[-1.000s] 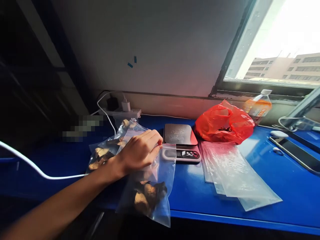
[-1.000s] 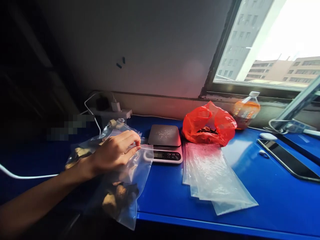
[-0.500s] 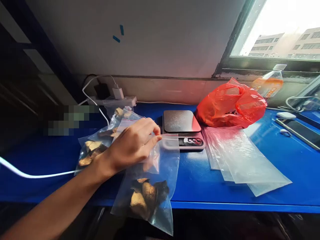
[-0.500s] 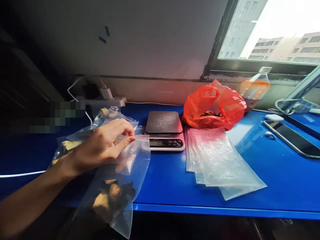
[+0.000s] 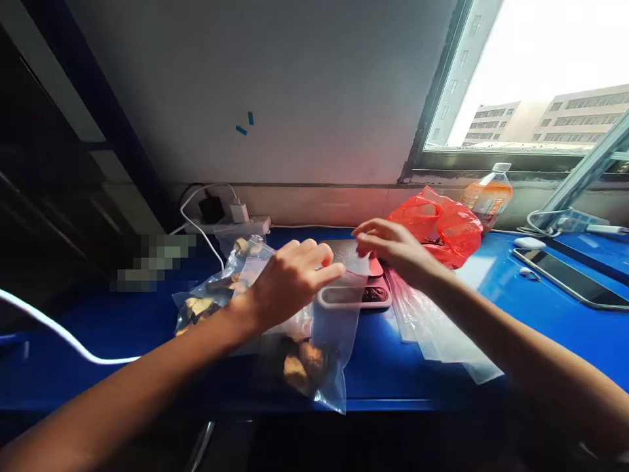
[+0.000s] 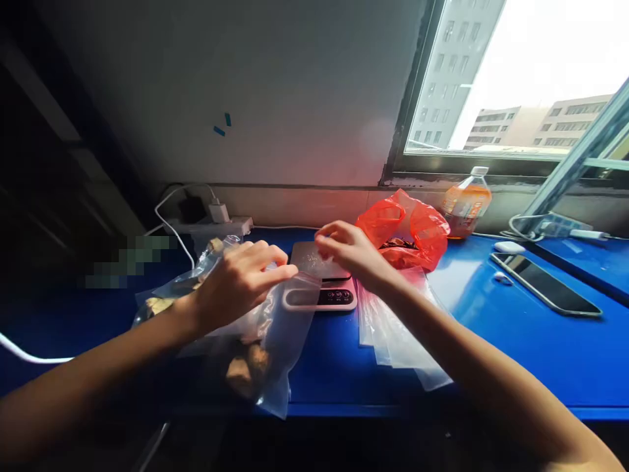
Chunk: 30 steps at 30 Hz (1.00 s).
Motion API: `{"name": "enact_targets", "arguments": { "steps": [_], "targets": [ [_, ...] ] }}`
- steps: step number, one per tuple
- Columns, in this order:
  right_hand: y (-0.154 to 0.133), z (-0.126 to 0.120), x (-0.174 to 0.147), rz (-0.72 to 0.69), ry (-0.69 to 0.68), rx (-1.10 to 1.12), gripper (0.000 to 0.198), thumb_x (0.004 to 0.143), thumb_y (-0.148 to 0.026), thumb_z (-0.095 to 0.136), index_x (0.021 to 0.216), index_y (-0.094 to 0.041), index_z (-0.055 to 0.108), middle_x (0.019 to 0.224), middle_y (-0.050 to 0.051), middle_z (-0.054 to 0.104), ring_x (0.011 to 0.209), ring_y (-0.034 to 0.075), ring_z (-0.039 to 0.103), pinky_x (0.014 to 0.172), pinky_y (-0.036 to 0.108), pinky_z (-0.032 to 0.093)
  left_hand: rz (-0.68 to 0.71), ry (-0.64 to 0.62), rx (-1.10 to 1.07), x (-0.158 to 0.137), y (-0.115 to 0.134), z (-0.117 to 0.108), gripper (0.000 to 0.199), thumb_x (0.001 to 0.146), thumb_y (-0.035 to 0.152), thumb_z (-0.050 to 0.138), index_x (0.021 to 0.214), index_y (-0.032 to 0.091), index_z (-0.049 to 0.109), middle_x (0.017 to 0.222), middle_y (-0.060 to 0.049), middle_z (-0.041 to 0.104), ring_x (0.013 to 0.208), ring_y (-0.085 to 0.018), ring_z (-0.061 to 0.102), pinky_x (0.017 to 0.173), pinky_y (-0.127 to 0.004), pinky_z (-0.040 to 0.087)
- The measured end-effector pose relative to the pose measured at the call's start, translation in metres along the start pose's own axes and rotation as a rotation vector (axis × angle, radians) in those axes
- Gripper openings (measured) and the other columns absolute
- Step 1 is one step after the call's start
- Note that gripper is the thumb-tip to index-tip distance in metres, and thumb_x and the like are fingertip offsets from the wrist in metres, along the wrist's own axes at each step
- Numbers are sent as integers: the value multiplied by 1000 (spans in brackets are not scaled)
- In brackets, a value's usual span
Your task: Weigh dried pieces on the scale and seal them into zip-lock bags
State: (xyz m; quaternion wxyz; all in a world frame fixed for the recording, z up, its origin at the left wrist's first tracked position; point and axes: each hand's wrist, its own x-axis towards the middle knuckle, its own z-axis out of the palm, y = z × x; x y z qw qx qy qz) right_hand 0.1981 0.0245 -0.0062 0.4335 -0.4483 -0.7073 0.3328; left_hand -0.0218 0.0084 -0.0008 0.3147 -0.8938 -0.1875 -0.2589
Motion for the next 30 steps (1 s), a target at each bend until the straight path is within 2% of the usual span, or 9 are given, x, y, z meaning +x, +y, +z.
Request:
{"name": "enact_targets", "arguments": {
  "steps": [3, 7, 13, 16, 19, 22, 25, 27, 30],
  "targets": [
    [3, 11, -9, 76, -186, 140, 17, 82, -30, 63, 89, -16, 62, 81, 1, 62, 69, 11, 55, 60, 24, 43, 62, 14, -6, 8, 3, 11, 25, 92, 7, 44, 90, 21, 65, 80, -2, 63, 68, -16, 52, 62, -29, 41],
    [9, 20, -23, 196, -322, 364, 24, 82, -36, 62, 98, -20, 56, 69, -5, 53, 59, 8, 46, 53, 21, 34, 75, 48, -87, -1, 13, 19, 22, 93, 9, 47, 86, 20, 65, 79, -2, 63, 68, -14, 53, 63, -27, 43],
    [11, 26, -31, 207, -468, 416, 21, 78, -26, 62, 96, -21, 51, 75, -4, 54, 59, 7, 38, 51, 21, 25, 84, 77, -201, -11, 24, 13, 21, 92, 7, 47, 85, 20, 63, 82, -1, 65, 69, -14, 53, 63, -26, 45],
    [9, 30, -33, 162, -446, 445, 22, 73, -22, 63, 89, -20, 48, 70, -5, 49, 59, 7, 36, 52, 21, 25, 83, 46, -248, -10, 24, 13, 25, 88, 2, 43, 88, 18, 62, 88, -3, 66, 72, -15, 54, 66, -28, 47],
    [9, 35, -33, 97, -369, 344, 19, 72, -23, 60, 81, -20, 44, 68, -6, 45, 59, 8, 37, 52, 22, 27, 69, -37, -266, -10, 22, 14, 27, 83, -1, 45, 91, 18, 61, 93, -4, 68, 76, -17, 56, 70, -31, 48],
    [13, 37, -31, 2, -165, 91, 10, 75, -20, 53, 76, -20, 43, 71, -4, 46, 63, 10, 42, 55, 23, 32, 71, -88, -320, -10, 20, 15, 29, 82, -4, 44, 92, 18, 61, 96, -3, 68, 82, -18, 59, 74, -31, 48],
    [13, 33, -30, -32, 12, -92, 3, 77, -17, 49, 76, -20, 47, 68, -3, 48, 62, 10, 43, 56, 24, 33, 40, -95, -405, -8, 19, 12, 23, 88, 1, 46, 95, 18, 60, 100, -3, 68, 89, -17, 61, 80, -30, 48],
    [7, 30, -32, -57, -3, -100, 4, 82, -21, 50, 81, -19, 53, 65, -4, 48, 59, 10, 42, 55, 24, 32, -27, -97, -452, -8, 17, 10, 15, 93, 8, 47, 94, 17, 59, 98, -3, 68, 90, -16, 63, 81, -29, 49],
    [-5, 27, -38, -95, -101, -48, 15, 89, -32, 50, 88, -19, 57, 66, -3, 51, 61, 10, 44, 56, 24, 33, -110, -98, -464, -8, 12, 8, 14, 96, 14, 46, 92, 18, 59, 86, -1, 67, 79, -13, 63, 74, -25, 49]
  ]
}}
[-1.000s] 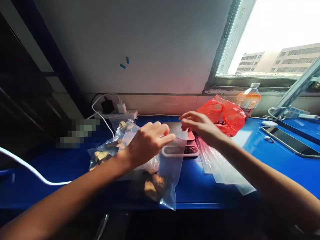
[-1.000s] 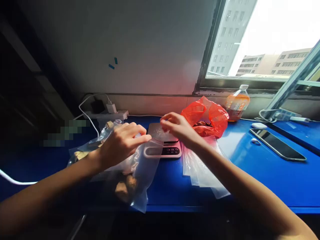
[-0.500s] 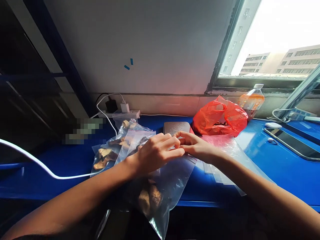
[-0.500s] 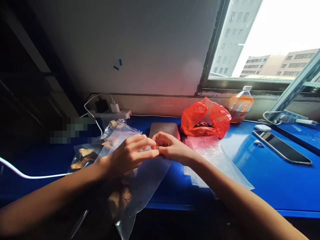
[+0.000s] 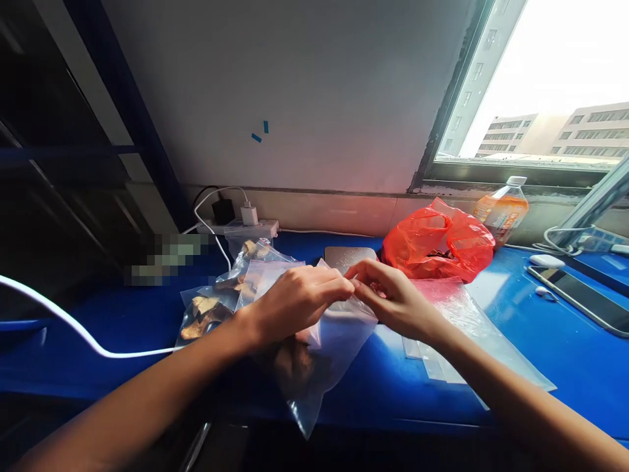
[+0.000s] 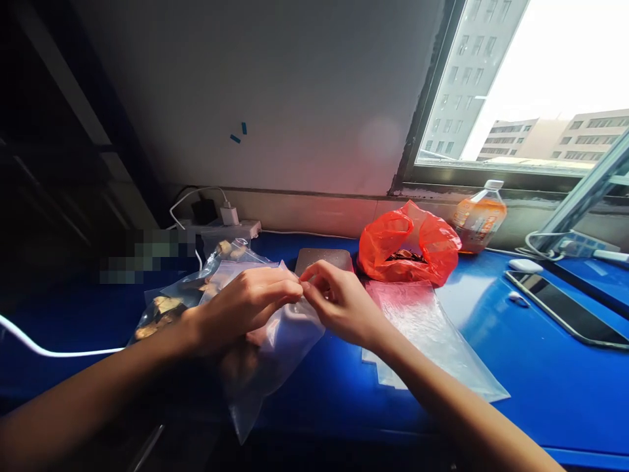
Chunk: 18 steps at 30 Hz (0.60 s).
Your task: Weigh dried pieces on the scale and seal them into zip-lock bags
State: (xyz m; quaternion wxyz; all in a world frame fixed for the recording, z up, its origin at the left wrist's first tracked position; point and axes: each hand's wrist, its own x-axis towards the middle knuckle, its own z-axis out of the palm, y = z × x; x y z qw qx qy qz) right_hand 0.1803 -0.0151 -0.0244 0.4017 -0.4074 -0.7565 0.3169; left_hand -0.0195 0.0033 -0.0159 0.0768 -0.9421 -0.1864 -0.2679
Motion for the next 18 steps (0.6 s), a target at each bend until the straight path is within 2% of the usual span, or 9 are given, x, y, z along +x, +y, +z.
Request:
{"name": "enact_targets", "arguments": {
  "steps": [6, 9, 11, 14, 18],
  "targets": [
    [-10, 3, -7, 39, -106, 21, 34, 88, -49, 56, 75, -18, 56, 67, -2, 51, 61, 10, 43, 54, 24, 31, -55, 30, 14, -4, -11, -7, 17, 99, 23, 42, 95, 19, 57, 84, -1, 65, 73, -12, 62, 67, -24, 48],
    [-10, 3, -8, -32, -124, -42, 37, 89, -51, 55, 74, -17, 57, 67, -1, 50, 62, 10, 42, 56, 24, 32, -92, 0, -37, -6, -19, -8, 18, 99, 31, 43, 104, 18, 55, 89, -3, 65, 73, -13, 62, 66, -25, 48],
    [-10, 1, -7, -89, -112, -61, 37, 90, -50, 54, 73, -17, 57, 70, -1, 50, 64, 10, 43, 58, 24, 33, -119, -55, -46, -6, -24, -10, 21, 98, 35, 45, 106, 18, 55, 91, -3, 65, 75, -15, 62, 68, -27, 48],
    [-9, -2, -4, -125, -65, -97, 37, 90, -49, 55, 69, -17, 56, 73, 0, 50, 67, 11, 43, 61, 25, 34, -195, -138, -42, -4, -31, -15, 22, 96, 36, 46, 99, 19, 59, 90, -3, 64, 77, -16, 60, 69, -28, 46],
    [-5, -4, 0, -109, -19, -149, 38, 90, -48, 54, 67, -17, 54, 74, 1, 49, 68, 11, 43, 62, 26, 34, -250, -172, -122, -1, -36, -22, 16, 95, 27, 48, 94, 19, 62, 90, -2, 64, 80, -15, 58, 71, -27, 46]
  ]
}}
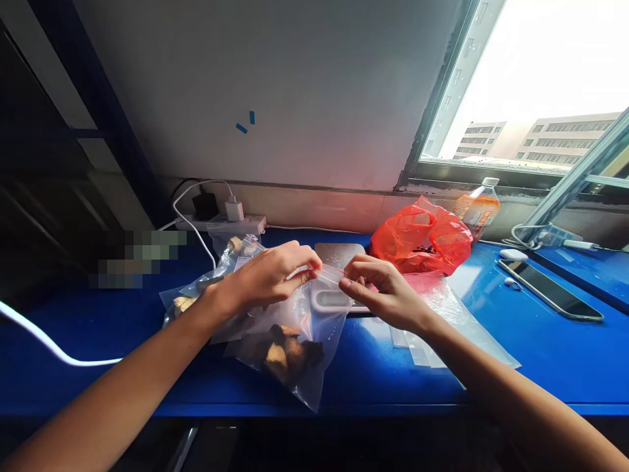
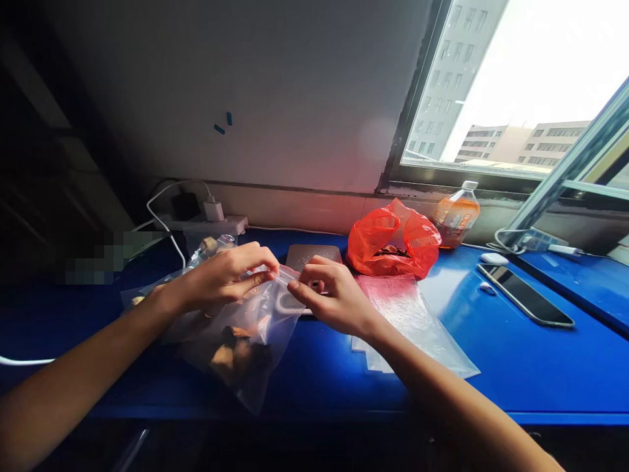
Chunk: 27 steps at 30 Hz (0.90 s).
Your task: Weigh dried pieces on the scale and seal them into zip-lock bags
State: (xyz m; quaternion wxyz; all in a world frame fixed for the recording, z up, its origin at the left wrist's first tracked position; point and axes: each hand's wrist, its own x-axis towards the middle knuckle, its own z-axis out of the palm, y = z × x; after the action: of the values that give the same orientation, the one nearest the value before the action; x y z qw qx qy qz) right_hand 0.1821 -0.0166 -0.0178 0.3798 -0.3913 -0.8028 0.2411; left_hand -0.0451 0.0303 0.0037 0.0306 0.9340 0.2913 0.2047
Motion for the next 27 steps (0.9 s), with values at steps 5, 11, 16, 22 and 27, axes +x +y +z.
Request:
{"name": "enact_targets", "arguments": {
  "steps": [5, 11, 16, 22, 27],
  "targets": [
    [0, -1, -1, 22, 44, 34, 42, 90, -48, 52, 62, -17, 48, 75, 1, 47, 67, 11, 43, 61, 26, 34, 27, 98, 13, -5, 0, -7, 11, 89, 28, 58, 89, 19, 65, 109, -6, 58, 91, -17, 55, 77, -30, 49],
    [-1, -10, -1, 30, 85, 64, 42, 88, -50, 55, 61, -18, 49, 74, 1, 46, 65, 11, 43, 59, 26, 33, 49, 82, -22, -13, -3, -20, 22, 82, 39, 68, 76, 18, 67, 130, -8, 41, 99, -19, 51, 76, -31, 52],
    [3, -20, 7, 88, 181, 175, 34, 84, -48, 60, 70, -18, 53, 72, -1, 46, 65, 11, 42, 59, 26, 33, -36, 27, -153, -7, -4, -25, 17, 87, 32, 60, 81, 16, 62, 91, -5, 61, 80, -14, 56, 62, -23, 47],
    [-3, -45, -29, 258, 347, 283, 29, 83, -46, 64, 98, -23, 56, 87, 2, 58, 79, 14, 54, 67, 27, 44, -17, 75, -284, 8, 6, -56, 22, 87, 32, 58, 72, 17, 55, 63, 2, 53, 57, -9, 46, 51, -23, 39],
    [-13, -36, -83, 383, 106, 354, 30, 85, -52, 59, 97, -24, 61, 87, 6, 61, 77, 17, 58, 64, 30, 49, 172, 352, -218, 44, 57, -90, 24, 89, 32, 49, 79, 11, 52, 74, 4, 50, 70, -4, 49, 66, -26, 37]
  ]
}}
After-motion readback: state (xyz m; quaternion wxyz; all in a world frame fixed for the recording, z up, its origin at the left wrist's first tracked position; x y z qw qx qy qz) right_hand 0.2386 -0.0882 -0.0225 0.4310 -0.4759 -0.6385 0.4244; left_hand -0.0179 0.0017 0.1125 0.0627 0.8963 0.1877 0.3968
